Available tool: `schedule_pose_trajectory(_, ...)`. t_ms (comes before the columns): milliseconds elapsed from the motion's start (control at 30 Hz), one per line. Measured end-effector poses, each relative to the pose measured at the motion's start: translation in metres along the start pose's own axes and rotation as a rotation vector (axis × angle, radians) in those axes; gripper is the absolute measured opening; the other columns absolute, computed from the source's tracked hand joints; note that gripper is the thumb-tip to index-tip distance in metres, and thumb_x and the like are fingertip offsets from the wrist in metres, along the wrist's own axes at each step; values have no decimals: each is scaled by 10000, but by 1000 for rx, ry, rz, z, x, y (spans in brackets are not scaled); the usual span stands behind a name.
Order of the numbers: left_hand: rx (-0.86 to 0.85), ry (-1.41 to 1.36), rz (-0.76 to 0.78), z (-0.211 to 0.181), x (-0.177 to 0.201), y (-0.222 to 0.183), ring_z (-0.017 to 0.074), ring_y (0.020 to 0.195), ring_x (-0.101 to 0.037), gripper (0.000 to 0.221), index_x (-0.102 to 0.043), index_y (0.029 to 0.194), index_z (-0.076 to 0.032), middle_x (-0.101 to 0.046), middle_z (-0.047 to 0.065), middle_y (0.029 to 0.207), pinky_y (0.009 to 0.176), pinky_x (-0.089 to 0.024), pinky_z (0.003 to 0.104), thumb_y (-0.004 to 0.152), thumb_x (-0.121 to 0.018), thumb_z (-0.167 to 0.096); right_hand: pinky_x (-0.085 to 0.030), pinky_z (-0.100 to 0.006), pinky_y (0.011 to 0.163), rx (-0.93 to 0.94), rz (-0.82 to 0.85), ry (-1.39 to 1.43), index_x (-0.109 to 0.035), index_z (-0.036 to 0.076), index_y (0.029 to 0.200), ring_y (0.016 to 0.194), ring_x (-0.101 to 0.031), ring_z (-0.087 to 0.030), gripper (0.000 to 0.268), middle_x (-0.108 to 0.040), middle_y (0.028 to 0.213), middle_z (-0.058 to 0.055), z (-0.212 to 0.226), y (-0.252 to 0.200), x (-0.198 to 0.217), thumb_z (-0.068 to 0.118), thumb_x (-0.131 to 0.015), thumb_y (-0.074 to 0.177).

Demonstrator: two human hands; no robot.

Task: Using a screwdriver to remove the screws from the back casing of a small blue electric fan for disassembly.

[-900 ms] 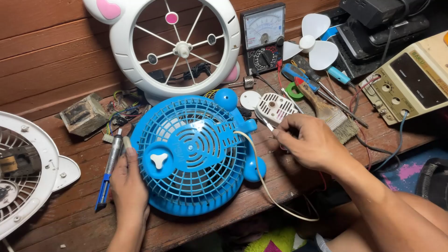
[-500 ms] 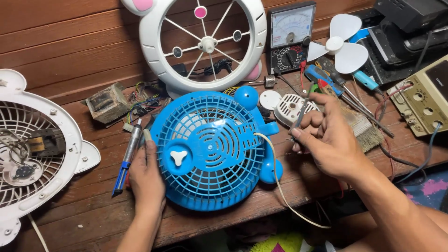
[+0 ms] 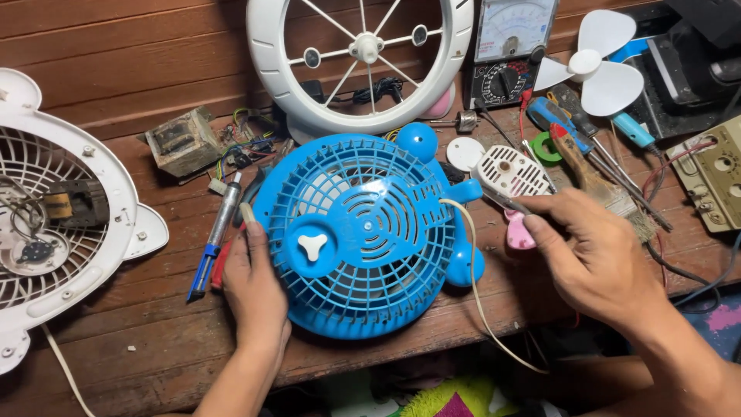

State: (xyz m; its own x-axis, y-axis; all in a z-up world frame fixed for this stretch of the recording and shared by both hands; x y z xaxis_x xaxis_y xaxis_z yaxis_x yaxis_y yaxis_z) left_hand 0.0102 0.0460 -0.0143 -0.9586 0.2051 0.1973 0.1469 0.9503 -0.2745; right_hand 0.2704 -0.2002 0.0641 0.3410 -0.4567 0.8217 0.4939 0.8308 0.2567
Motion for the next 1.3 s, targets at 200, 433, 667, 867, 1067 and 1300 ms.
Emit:
schedule_pose_trajectory(200,21,-102,-102,-6,-3,-24,180,1257,-665,671,-572,1423,-128,-702,60,1370,1068,-522,332,931,-400,-551,-497,-305,770,117,-193,-101,-788,-15,1046,813,-667,-229,89,-728,945,-141,28,-10,34,26,-783,967)
schedule_pose_trajectory(433,0,-136,-124,16,-3,-26,196,1290,-619,706,-435,1533,-151,-641,82,1431,1069,-488,333,949,-381,-544,-521,-317,781,174,-168,-32,-763,0,958,815,-693,-228,87,-750,929,-116,35,-7,27,59,-797,904)
schedule_pose_trajectory(667,16,-163,-108,12,-3,-28,215,1312,-623,665,-471,1492,-142,-641,97,1439,1089,-496,354,956,-376,-525,-543,-283,719,203,-57,-100,-738,85,1030,829,-743,-170,138,-780,987,-39,27,-9,11,143,-752,906)
schedule_pose_trajectory(867,-45,-141,-120,16,-2,-25,213,1348,-578,717,-408,1545,-130,-598,103,1485,1116,-442,339,959,-384,-541,-549,-336,758,281,2,-133,-718,87,996,813,-724,-223,121,-762,951,-56,32,-5,1,181,-722,919)
schedule_pose_trajectory(1067,27,-195,-113,12,-4,-29,210,1358,-590,699,-441,1521,-154,-600,92,1495,1122,-471,350,942,-383,-541,-560,-383,823,366,37,-202,-685,68,1017,904,-719,-269,157,-723,935,-73,34,-1,-12,204,-684,938)
schedule_pose_trajectory(1300,34,-245,-101,14,-5,-27,205,1325,-621,666,-487,1475,-126,-636,102,1455,1108,-499,347,945,-394,-518,-490,-400,619,320,46,-268,-628,102,895,707,-645,-267,117,-647,777,-51,37,7,-16,188,-689,944)
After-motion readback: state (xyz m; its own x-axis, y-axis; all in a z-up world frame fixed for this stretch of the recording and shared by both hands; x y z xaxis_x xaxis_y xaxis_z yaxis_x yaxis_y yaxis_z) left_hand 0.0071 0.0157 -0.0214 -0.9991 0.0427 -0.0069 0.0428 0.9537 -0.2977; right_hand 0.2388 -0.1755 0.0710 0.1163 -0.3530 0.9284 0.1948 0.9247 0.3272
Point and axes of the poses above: each hand's wrist, its own y-axis towards the middle knuckle, its own x-axis out of the back of the hand, z = x × y, the point moved 7 cm from there along y, towards the middle knuckle
